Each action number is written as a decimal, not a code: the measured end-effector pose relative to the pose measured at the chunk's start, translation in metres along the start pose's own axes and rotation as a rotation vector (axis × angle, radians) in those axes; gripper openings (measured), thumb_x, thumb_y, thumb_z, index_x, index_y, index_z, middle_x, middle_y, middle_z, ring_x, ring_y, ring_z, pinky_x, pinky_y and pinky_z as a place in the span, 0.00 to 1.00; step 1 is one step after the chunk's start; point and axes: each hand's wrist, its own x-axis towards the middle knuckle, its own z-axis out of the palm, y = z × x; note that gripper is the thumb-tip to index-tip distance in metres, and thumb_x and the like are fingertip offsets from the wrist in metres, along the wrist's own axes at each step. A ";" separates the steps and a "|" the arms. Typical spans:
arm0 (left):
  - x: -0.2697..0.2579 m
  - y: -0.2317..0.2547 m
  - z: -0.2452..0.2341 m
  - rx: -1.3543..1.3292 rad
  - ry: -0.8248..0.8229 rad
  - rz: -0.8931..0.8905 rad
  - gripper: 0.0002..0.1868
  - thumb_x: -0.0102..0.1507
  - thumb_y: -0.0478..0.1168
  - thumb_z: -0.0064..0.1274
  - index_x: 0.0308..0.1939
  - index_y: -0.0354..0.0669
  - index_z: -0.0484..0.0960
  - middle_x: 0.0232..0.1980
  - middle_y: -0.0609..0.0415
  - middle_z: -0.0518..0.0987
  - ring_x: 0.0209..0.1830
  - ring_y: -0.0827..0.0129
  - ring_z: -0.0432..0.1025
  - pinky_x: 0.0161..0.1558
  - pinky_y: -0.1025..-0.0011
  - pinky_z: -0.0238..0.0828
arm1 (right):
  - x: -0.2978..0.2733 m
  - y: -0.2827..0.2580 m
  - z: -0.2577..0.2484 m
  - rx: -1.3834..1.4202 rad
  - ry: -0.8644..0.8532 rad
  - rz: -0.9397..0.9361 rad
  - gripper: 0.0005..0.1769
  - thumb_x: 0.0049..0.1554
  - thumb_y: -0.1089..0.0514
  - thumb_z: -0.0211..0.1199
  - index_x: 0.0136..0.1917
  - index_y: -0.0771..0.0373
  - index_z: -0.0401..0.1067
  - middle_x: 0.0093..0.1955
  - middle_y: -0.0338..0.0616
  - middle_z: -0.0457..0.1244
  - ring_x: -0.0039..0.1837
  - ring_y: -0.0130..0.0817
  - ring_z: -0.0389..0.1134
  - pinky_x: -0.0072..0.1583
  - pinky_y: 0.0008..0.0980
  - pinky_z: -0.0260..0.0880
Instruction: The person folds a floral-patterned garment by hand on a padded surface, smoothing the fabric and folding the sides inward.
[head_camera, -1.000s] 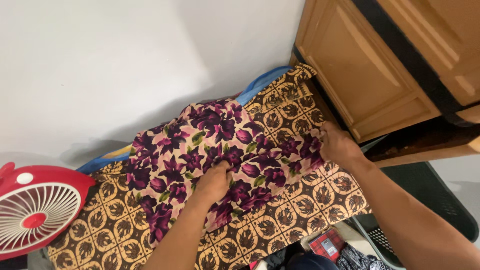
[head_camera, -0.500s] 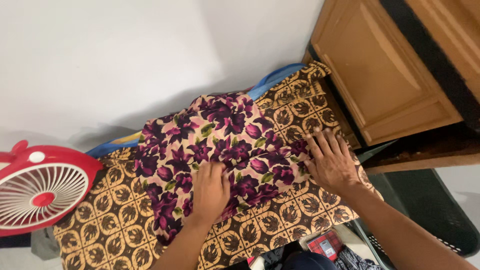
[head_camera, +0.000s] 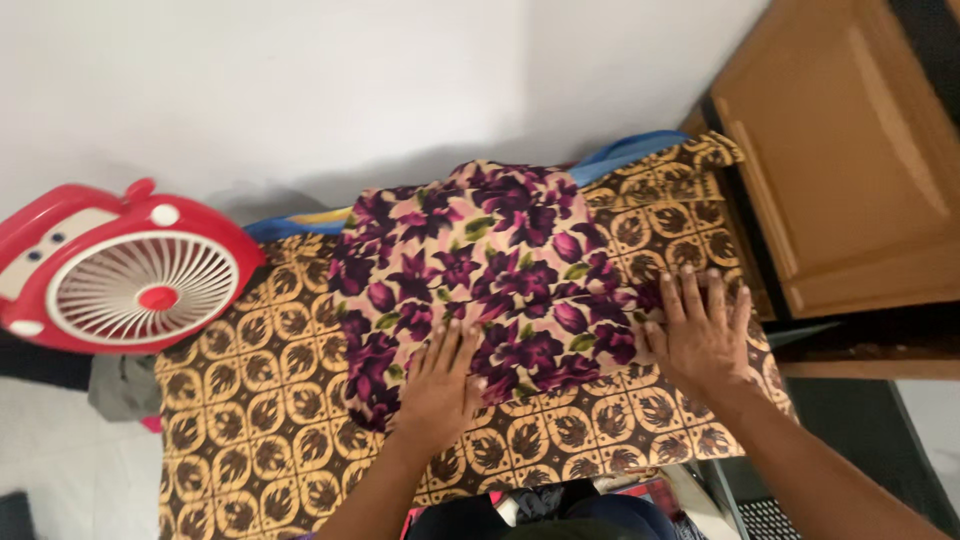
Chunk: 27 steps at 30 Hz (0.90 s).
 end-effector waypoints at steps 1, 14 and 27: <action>-0.001 -0.006 -0.002 -0.022 -0.008 -0.020 0.34 0.66 0.48 0.44 0.74 0.38 0.60 0.74 0.35 0.61 0.74 0.43 0.56 0.68 0.46 0.46 | 0.000 -0.012 -0.012 -0.024 -0.062 -0.036 0.43 0.63 0.32 0.34 0.84 0.51 0.30 0.86 0.43 0.28 0.85 0.50 0.24 0.77 0.60 0.19; -0.096 -0.085 -0.080 -0.266 0.137 -0.177 0.17 0.47 0.39 0.59 0.40 0.42 0.84 0.47 0.46 0.79 0.52 0.49 0.72 0.56 0.53 0.63 | -0.046 -0.190 -0.055 0.223 -0.060 -0.898 0.38 0.63 0.41 0.41 0.82 0.56 0.44 0.86 0.51 0.34 0.85 0.53 0.24 0.79 0.52 0.20; -0.099 -0.079 -0.046 -0.150 0.144 -0.537 0.06 0.58 0.39 0.60 0.39 0.49 0.86 0.45 0.54 0.78 0.51 0.57 0.71 0.53 0.57 0.62 | -0.022 -0.221 -0.077 -0.023 -0.181 -0.896 0.46 0.63 0.31 0.42 0.83 0.51 0.30 0.86 0.48 0.25 0.85 0.56 0.23 0.77 0.62 0.20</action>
